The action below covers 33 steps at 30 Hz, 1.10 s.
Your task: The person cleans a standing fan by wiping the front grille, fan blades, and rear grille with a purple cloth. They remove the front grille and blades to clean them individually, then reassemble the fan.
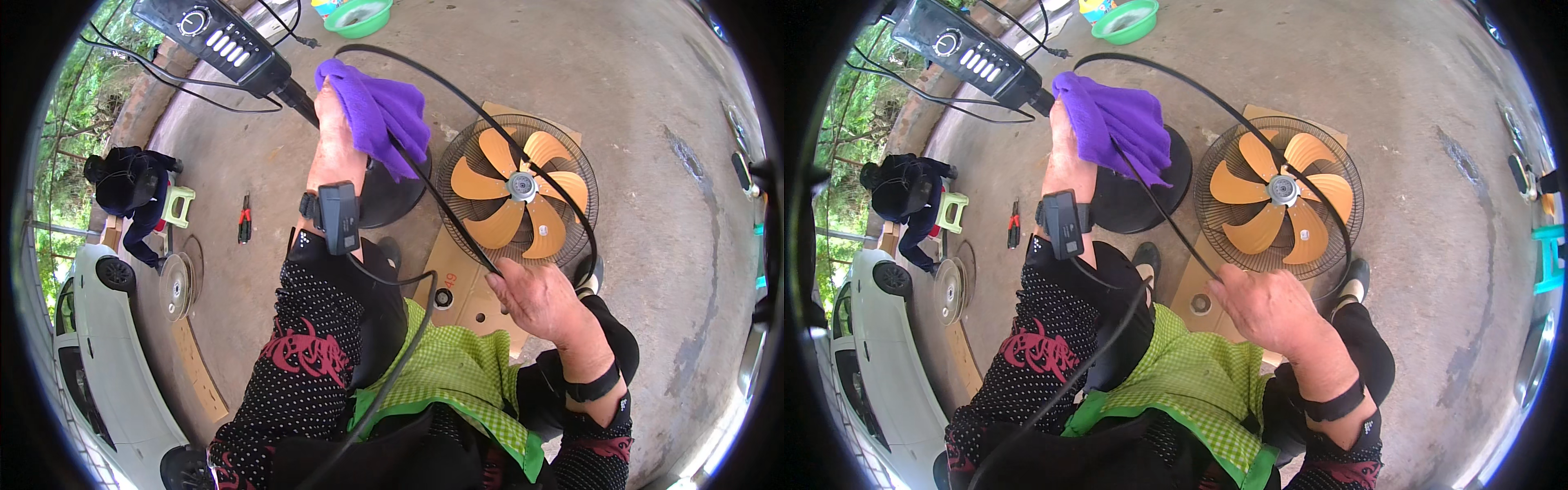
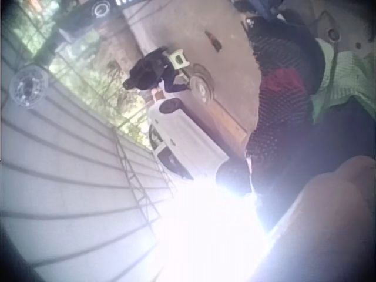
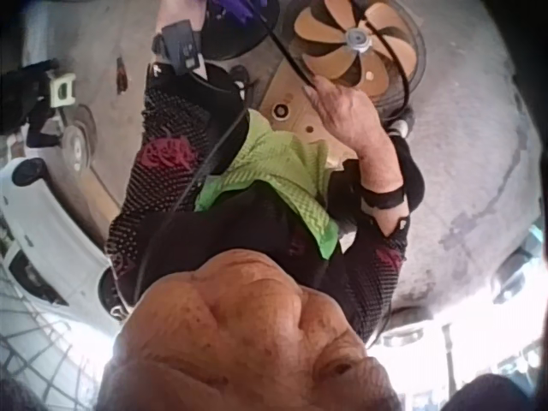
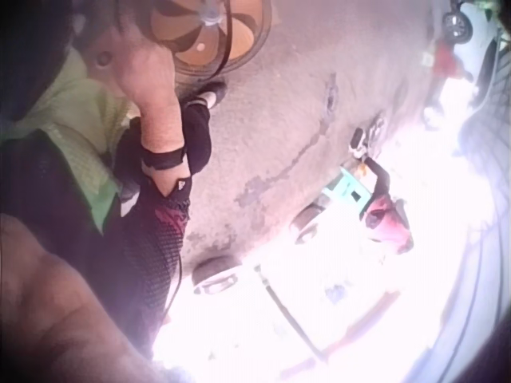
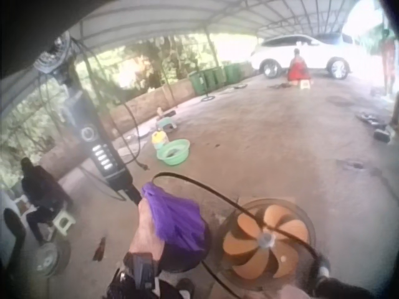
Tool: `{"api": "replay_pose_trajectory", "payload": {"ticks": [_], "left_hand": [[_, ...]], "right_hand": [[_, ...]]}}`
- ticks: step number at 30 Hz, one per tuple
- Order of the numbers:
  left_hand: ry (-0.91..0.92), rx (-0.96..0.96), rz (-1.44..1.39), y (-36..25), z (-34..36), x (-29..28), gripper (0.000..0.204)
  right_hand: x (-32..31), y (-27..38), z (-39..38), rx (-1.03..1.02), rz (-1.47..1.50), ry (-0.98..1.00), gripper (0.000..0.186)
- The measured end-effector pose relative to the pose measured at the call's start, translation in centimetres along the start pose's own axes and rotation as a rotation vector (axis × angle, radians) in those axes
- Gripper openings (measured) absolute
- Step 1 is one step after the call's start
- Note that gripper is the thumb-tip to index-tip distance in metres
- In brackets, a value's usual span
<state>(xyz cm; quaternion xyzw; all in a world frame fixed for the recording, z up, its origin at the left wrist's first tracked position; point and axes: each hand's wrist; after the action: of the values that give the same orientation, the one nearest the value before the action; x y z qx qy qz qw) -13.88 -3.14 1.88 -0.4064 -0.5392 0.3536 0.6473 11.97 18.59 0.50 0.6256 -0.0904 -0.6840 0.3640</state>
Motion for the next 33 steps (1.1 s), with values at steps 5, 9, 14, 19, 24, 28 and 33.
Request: {"api": "replay_pose_trajectory", "payload": {"ticks": [5, 9, 14, 19, 24, 28, 33], "left_hand": [[0.047, 0.026, -0.002, -1.0, -0.6, -2.0, 0.044], [0.052, 0.041, 0.021, -1.5, -1.7, -1.2, 0.036], [0.11, -0.111, -0.15, 0.1, -6.2, 1.8, 0.042], [0.378, -0.128, -0.142, 3.9, -12.1, 5.3, 0.042], [0.275, -0.097, 0.147, 6.0, -15.0, 7.6, 0.037], [0.155, -0.128, -0.171, 5.8, -12.1, 6.6, 0.033], [0.167, -0.027, -0.128, 3.6, -8.2, 4.3, 0.041]], "right_hand": [[-1.0, -0.7, -1.0, -0.028, 0.028, 0.127, 0.016], [-1.3, -1.6, -1.4, 0.177, 0.006, 0.264, 0.024], [0.5, -2.3, -0.6, 0.202, 0.131, 0.287, 0.046], [2.8, -2.2, 0.5, 0.18, 0.441, 0.205, 0.048], [4.8, -1.2, 1.6, 0.112, 0.539, 0.066, 0.026], [4.7, -0.2, 2.2, 0.2, 0.635, -0.07, 0.031], [3.7, 0.2, 2.8, 0.365, 0.524, 0.161, 0.042]]}}
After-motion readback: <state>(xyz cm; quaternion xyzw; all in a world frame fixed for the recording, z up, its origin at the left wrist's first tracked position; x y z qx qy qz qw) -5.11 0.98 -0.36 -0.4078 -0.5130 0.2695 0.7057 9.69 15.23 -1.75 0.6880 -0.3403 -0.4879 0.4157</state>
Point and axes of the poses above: each hand's wrist, its own z-axis towards the middle knuckle, its own x-axis out of the palm, y = z × x, and after that the axes turned 3 degrees about y, right-handed
